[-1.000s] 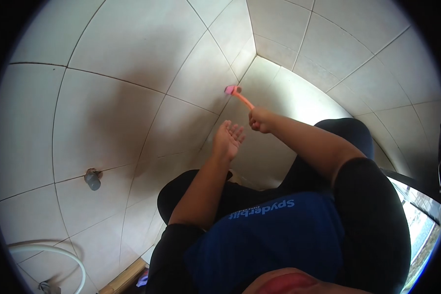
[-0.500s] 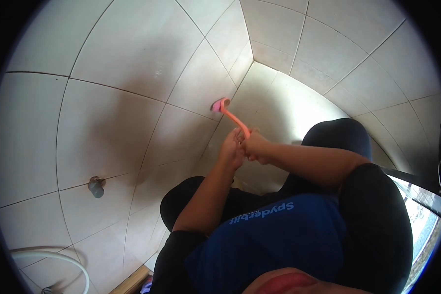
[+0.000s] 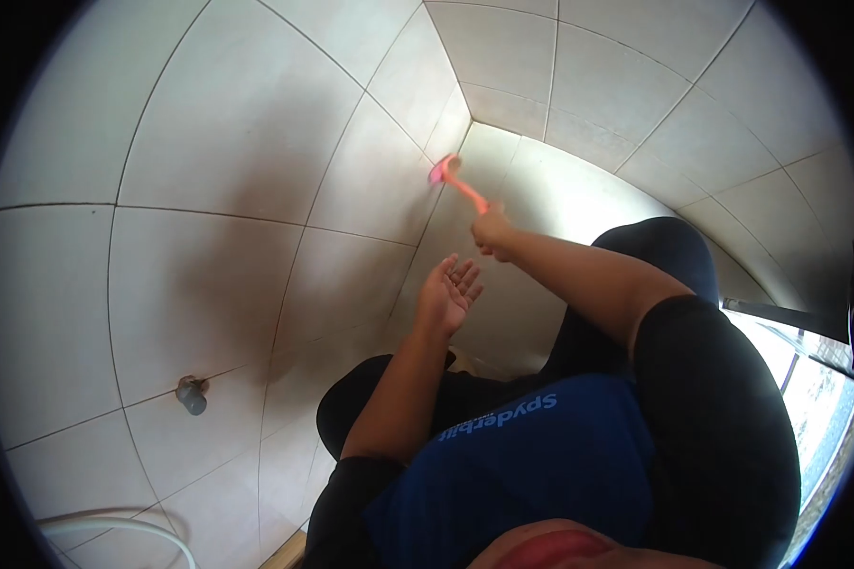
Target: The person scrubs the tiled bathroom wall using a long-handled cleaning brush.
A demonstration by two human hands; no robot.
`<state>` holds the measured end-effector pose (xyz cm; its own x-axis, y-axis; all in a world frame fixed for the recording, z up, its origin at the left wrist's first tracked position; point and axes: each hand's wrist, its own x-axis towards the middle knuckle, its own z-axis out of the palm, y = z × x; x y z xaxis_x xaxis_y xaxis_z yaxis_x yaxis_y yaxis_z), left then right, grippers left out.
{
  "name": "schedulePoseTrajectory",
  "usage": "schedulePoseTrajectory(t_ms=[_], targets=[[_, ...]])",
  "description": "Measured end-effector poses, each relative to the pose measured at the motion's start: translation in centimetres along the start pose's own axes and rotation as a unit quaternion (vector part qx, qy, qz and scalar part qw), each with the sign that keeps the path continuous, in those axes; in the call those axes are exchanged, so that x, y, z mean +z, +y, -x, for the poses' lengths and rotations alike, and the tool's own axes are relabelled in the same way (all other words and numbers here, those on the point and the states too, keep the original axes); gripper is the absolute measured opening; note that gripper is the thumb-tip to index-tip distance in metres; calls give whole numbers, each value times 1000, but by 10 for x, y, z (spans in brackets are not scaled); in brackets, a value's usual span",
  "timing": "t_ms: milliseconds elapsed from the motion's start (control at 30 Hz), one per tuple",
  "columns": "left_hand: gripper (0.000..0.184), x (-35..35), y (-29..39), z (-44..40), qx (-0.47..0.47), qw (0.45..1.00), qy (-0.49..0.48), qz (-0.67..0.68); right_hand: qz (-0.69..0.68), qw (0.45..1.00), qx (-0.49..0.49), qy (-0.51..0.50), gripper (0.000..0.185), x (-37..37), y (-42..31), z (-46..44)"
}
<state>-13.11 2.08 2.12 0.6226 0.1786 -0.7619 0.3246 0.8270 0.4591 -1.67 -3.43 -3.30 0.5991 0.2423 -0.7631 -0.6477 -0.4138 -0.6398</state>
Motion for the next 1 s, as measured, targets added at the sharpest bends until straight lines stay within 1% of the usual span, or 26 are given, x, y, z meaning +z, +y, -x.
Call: schedulePoseTrajectory(t_ms=[33,100,133,167,200,267,300,333,400,467,567,600,667,700,767,800,867,900,967,1000], targets=[[43,3,-1,2,-3,1000,-12,-11,-43,998,53,-7,43,-8,-15,10],[43,-1,0,2,-6,999,-24,-25,-90,990,106,-15,38,-4,-19,23],[43,-6,-2,-1,-5,998,-58,-23,-28,999,17,-9,34,4,-3,37],[44,-9,-3,-7,-2,995,-95,-20,5,1000,-29,-4,36,3,0,38],[44,-6,-1,-9,-2,995,-99,-19,38,996,-75,3,40,2,0,40],[43,-4,-1,-9,-6,999,-29,-26,54,995,-81,22,37,-8,-6,34],[43,-3,-4,-8,-9,999,-30,-27,54,995,-79,24,37,-12,-9,16],[43,0,-3,-7,-9,999,-34,-27,20,999,-26,-4,40,-16,-14,-15],[43,3,3,-7,-4,999,-38,-35,-20,999,22,-35,43,-12,-22,-27],[42,1,-2,-5,-15,995,-88,-33,49,998,-47,-15,46,-5,-17,7],[40,-3,-2,-11,-13,994,-107,-28,148,976,-158,24,53,-6,-18,47],[40,-2,-1,-9,-14,994,-108,-30,146,976,-158,26,53,-12,-24,41],[39,1,2,-6,-19,998,-62,-21,162,981,-106,17,54,-25,-40,20],[39,3,4,-5,-16,998,-64,-24,160,981,-110,19,54,-26,-49,25],[39,5,4,-1,-20,997,-66,-19,96,991,-96,6,56,-28,-65,33],[39,3,4,2,-21,998,-63,-19,95,991,-93,4,56,-28,-64,39],[40,6,7,3,-5,993,-105,-48,148,980,-134,5,55,-32,-64,45],[40,5,8,1,-6,993,-109,-48,148,980,-134,9,55,-35,-64,35],[41,-1,6,-3,-14,994,-98,-37,202,959,-180,84,55,-39,-57,5],[41,0,4,-3,-13,994,-100,-38,201,959,-181,85,55,-40,-56,4]])
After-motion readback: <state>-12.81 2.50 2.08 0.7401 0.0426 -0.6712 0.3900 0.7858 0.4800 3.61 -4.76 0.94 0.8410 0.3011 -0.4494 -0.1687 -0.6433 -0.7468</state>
